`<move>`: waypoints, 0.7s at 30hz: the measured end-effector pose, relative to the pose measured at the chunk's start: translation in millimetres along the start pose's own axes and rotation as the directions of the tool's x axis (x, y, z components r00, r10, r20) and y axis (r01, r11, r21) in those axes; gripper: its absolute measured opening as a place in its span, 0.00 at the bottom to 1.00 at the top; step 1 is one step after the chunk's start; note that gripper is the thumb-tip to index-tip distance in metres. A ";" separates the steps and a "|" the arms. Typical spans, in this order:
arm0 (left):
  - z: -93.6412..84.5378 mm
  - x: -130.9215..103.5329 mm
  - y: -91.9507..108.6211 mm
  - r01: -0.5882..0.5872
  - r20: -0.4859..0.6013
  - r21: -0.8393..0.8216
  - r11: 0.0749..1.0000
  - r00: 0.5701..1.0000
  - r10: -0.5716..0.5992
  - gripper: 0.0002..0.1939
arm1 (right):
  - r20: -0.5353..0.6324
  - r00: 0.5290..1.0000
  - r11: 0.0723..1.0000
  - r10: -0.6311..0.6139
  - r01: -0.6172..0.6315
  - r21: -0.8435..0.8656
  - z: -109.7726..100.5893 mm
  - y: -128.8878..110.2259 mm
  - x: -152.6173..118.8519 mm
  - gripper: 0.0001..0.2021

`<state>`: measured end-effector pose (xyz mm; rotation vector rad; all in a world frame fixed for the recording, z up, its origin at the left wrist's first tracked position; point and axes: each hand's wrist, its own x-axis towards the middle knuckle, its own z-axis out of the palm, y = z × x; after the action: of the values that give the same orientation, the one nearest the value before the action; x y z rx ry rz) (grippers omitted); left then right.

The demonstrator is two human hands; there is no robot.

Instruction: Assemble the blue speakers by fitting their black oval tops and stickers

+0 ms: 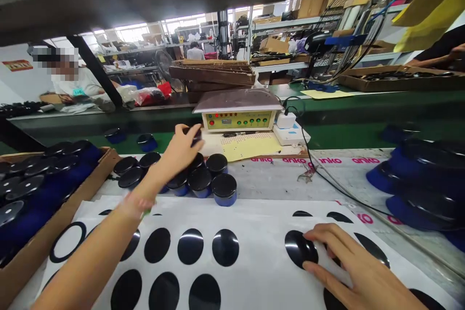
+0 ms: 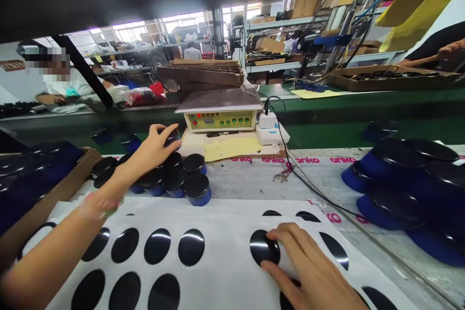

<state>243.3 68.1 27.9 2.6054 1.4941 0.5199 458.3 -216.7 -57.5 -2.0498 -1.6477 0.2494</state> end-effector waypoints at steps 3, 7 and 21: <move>11.5 65.8 -24.0 0.128 0.025 0.081 0.988 0.991 -0.131 0.21 | 0.091 0.994 0.998 0.063 -0.064 0.009 1.0 -7.2 3.8 0.16; 17.2 86.0 -22.4 0.143 0.029 0.147 0.979 0.988 -0.149 0.19 | 0.277 0.956 0.990 0.102 -0.125 0.067 -8.5 -19.0 11.2 0.16; 29.7 -68.9 53.0 -0.335 0.103 0.180 0.925 0.942 0.321 0.32 | 0.646 0.760 0.995 -0.072 0.007 0.103 -36.4 -35.5 51.6 0.17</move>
<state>265.0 -15.4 -3.9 3.0148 1.1426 0.3123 456.6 -171.8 -0.7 -1.9627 -2.0073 1.1167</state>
